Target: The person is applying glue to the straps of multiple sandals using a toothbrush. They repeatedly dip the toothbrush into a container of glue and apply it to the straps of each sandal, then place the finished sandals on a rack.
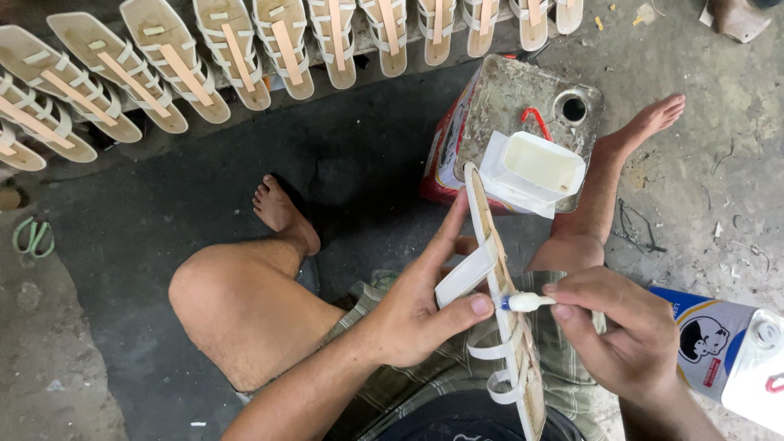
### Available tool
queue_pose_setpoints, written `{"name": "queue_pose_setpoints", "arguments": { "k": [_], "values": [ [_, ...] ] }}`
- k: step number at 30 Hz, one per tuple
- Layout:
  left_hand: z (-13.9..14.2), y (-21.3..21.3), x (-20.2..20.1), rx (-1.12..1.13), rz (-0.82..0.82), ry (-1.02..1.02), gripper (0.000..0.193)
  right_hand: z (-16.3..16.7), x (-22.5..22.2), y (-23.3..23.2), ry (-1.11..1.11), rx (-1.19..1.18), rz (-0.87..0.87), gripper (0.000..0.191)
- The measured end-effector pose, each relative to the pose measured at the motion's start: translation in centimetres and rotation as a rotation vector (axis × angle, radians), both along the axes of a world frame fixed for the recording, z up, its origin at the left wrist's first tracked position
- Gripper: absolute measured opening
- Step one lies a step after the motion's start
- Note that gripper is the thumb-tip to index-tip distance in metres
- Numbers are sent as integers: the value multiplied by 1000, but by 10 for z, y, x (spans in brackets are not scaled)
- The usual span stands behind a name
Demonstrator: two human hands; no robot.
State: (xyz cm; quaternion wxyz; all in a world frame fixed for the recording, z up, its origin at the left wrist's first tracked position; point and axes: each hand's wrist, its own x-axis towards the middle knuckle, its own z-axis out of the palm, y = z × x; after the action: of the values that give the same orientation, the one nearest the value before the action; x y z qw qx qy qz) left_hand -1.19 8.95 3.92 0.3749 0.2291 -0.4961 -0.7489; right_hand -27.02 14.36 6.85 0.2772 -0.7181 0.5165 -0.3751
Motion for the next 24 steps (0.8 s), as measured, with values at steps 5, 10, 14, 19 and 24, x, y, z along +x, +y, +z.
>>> {"name": "queue_pose_setpoints", "arguments": {
  "k": [5, 10, 14, 19, 24],
  "values": [
    [-2, 0, 1, 15, 19, 35, 104, -4, -2, 4, -170, 35, 115, 20],
    [-6, 1, 2, -7, 20, 27, 103, -9, -9, 6, -246, 65, 119, 22],
    [-7, 1, -1, -17, 30, -9, 103, -10, -7, 7, -228, 71, 108, 23],
    [-9, -1, 2, 12, 80, -3, 103, 1, -5, 9, -158, 49, 142, 25],
    [-8, 0, 1, -3, 76, -48, 103, 8, -7, 9, -11, -44, 116, 23]
  ]
}}
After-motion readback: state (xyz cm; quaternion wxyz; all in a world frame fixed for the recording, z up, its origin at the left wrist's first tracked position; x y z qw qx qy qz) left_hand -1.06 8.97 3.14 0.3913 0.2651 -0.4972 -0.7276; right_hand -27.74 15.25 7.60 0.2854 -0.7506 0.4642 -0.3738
